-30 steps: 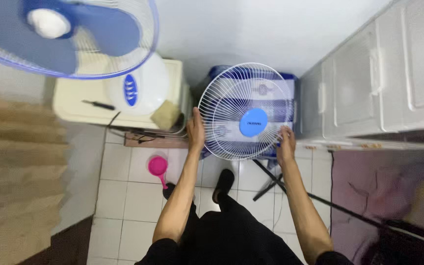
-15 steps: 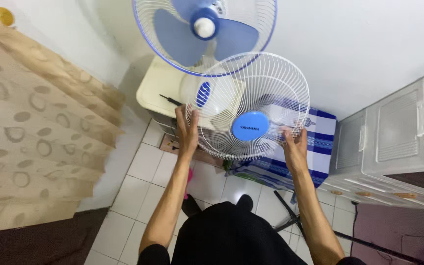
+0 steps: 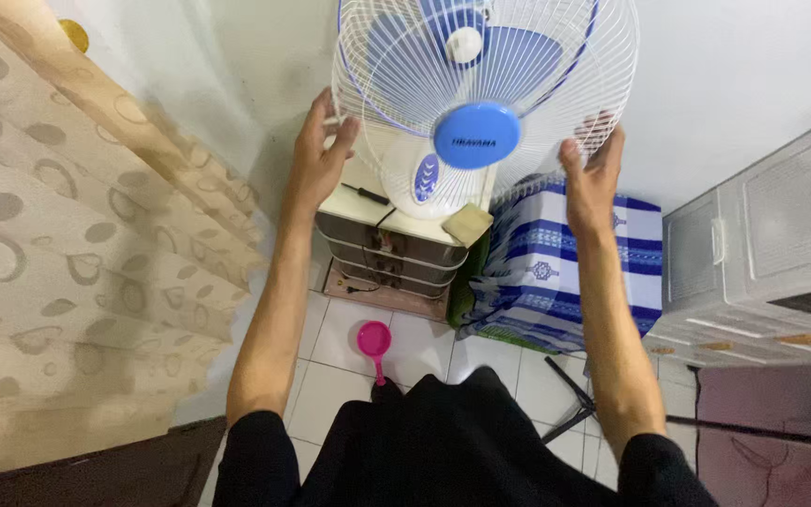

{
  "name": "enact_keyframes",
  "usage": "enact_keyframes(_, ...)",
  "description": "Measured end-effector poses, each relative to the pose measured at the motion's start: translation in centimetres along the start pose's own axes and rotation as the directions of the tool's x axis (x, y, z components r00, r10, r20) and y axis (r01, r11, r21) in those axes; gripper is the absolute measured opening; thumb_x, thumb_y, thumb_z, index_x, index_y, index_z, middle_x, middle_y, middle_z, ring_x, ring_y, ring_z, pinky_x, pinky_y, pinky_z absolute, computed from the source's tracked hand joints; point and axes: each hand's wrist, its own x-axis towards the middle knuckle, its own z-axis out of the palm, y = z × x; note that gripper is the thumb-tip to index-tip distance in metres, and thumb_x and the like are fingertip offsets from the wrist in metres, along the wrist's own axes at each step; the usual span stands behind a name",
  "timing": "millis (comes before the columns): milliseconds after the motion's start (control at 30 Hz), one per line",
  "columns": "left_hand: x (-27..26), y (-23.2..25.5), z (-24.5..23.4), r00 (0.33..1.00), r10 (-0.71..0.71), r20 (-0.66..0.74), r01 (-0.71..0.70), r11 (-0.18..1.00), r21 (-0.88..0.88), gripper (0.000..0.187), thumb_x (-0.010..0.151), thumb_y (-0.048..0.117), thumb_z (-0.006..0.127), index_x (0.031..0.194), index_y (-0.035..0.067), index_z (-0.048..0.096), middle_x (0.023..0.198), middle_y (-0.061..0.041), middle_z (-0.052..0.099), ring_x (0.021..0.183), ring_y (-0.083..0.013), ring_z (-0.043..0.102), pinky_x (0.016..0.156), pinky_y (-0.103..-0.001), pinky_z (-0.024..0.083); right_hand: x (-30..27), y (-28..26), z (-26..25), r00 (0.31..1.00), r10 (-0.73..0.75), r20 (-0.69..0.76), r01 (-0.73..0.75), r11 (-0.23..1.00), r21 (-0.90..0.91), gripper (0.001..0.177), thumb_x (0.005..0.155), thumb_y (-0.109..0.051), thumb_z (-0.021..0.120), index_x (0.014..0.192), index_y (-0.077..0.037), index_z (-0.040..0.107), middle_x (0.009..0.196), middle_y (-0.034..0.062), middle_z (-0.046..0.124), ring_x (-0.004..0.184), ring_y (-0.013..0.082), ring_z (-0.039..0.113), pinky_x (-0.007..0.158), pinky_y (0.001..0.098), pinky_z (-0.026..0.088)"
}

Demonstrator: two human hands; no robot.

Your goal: The person cleans a fan cage with a sponge, then reassembles a standing fan by attaching the front cage, securing it with a screwdriver, and fitting the rear cage. The fan is placed on a small cabinet in a room with tiled flooring.

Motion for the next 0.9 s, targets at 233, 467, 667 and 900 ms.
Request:
enact_keyframes(233,4.7,-0.6,0.2,0.997,0.076,-0.026,-0.075,0.996,0.041,0.084,0.1,0.058,0.061,0.157,0.002,0.036,0.131,-0.015,0.062,0.112,-0.0209,0.065,0.085,-0.038,0.062,2.9,-0.3,0.2,0.996,-0.093,0.005,0.093,0.995,0.042,0.083,0.106,-0.041,0.074,0.161,-0.001,0.026,0.163,0.0173,0.039,0.149,0.0274,0.041,0.122,0.0403,0.043)
enact_keyframes(467,8.4,-3.5,0.8,0.966,0.222,-0.129,-0.21,0.972,0.102,0.078,0.103,0.056,0.063,0.156,0.002,0.045,0.11,-0.009,0.051,0.104,-0.0193,0.059,0.096,-0.035,0.056,6.9,1.1,1.3,0.985,-0.172,0.024,0.168,0.977,0.132,0.081,0.112,-0.033,0.075,0.165,0.0,0.024,0.171,0.0196,0.033,0.16,0.0297,0.033,0.135,0.0417,0.032)
enact_keyframes(667,10.5,-4.2,1.3,0.963,0.217,-0.159,-0.203,0.974,0.095,0.071,0.104,0.051,0.064,0.153,0.003,0.047,0.11,-0.007,0.053,0.103,-0.0182,0.059,0.092,-0.034,0.056,9.2,2.0,2.6,0.99,-0.139,-0.004,0.138,0.978,0.159,0.083,0.107,-0.032,0.074,0.163,0.001,0.021,0.168,0.0211,0.033,0.155,0.0309,0.035,0.131,0.044,0.035)
enact_keyframes(900,9.8,-4.9,2.0,0.966,0.168,-0.195,-0.156,0.985,0.079,0.064,0.105,0.046,0.066,0.154,0.008,0.05,0.116,-0.003,0.052,0.109,-0.013,0.059,0.088,-0.026,0.062,8.6,2.9,3.5,0.996,-0.08,-0.036,0.084,0.987,0.139,0.082,0.105,-0.033,0.073,0.161,0.002,0.024,0.161,0.0222,0.04,0.151,0.0314,0.041,0.127,0.0439,0.039)
